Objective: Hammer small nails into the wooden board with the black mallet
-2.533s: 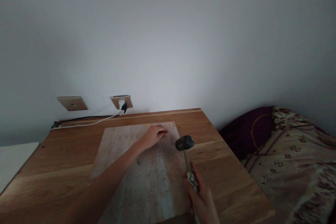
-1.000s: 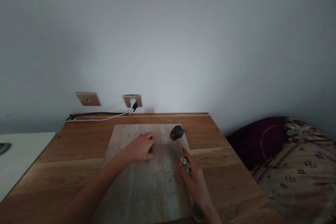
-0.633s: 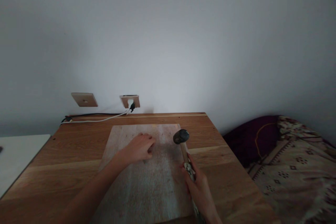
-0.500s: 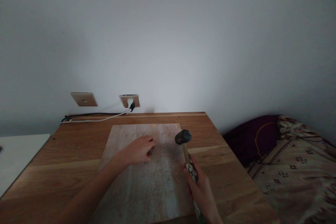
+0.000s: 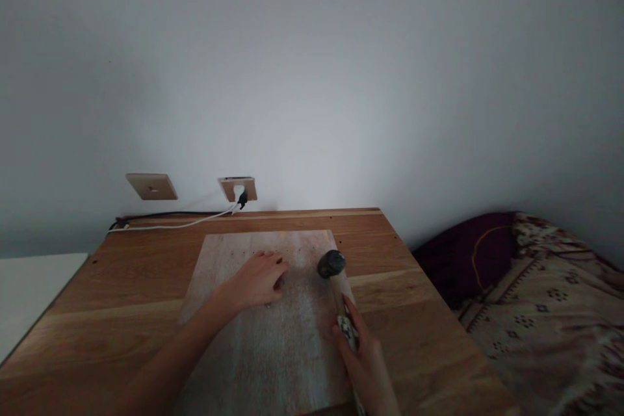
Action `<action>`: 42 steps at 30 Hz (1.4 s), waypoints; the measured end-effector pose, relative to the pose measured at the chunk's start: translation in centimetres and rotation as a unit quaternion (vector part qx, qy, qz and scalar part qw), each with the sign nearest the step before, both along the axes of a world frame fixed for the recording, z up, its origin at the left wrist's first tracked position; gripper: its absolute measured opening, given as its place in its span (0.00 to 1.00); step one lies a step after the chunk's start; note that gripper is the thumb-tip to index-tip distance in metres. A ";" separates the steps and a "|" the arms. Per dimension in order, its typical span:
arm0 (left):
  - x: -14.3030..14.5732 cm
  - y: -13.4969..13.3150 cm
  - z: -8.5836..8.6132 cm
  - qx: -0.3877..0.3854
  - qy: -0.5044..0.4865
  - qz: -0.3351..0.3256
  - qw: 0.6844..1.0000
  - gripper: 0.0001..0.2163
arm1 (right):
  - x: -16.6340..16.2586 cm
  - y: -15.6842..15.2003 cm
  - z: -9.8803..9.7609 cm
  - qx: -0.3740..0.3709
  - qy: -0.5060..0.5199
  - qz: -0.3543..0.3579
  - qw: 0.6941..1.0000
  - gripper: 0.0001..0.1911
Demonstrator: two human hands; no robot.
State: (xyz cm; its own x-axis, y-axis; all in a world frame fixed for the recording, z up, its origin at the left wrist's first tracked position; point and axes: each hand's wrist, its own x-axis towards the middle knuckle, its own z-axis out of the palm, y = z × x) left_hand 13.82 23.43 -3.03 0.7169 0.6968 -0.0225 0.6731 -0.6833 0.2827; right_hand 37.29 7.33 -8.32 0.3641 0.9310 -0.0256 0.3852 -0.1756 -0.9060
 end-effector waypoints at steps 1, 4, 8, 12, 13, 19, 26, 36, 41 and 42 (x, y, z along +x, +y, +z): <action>0.1 0.0 -0.1 0.004 0.000 -0.004 1.000 0.06 | 0.0 0.0 -0.2 0.002 -0.008 0.007 1.000 0.34; 0.6 0.1 -0.5 0.009 -0.006 -0.017 1.000 0.06 | 0.1 0.0 -0.6 0.010 -0.017 0.012 1.000 0.32; 1.2 1.1 -0.9 -0.009 -0.058 0.017 0.998 0.06 | 0.0 -0.2 -0.8 0.009 0.003 -0.006 1.000 0.31; 2.2 3.5 -1.9 -0.101 -0.228 0.060 0.967 0.12 | -0.1 -0.1 -0.5 0.004 0.009 -0.009 1.000 0.32; 2.5 4.1 -2.2 -0.116 -0.259 0.064 0.957 0.11 | -0.1 -0.1 -0.4 0.007 0.005 -0.012 1.000 0.32; 3.9 6.1 -4.2 -0.087 -0.289 0.071 0.951 0.04 | -0.1 0.0 -0.3 0.021 -0.003 -0.008 1.000 0.30; 4.0 6.3 -5.1 -0.090 -0.328 0.087 0.936 0.08 | -0.1 0.0 -0.7 0.018 -0.005 -0.009 1.000 0.30; 4.0 6.3 -5.1 -0.076 -0.295 0.104 0.947 0.05 | 0.0 -0.3 -0.5 0.011 -0.012 0.007 1.000 0.30; 3.9 6.0 -5.1 -0.062 -0.287 0.102 0.951 0.05 | 0.0 -0.2 -0.8 0.004 -0.015 0.000 1.000 0.31; 3.9 6.0 -5.1 -0.059 -0.283 0.102 0.952 0.05 | 0.0 -0.2 -0.9 0.002 -0.014 -0.001 1.000 0.31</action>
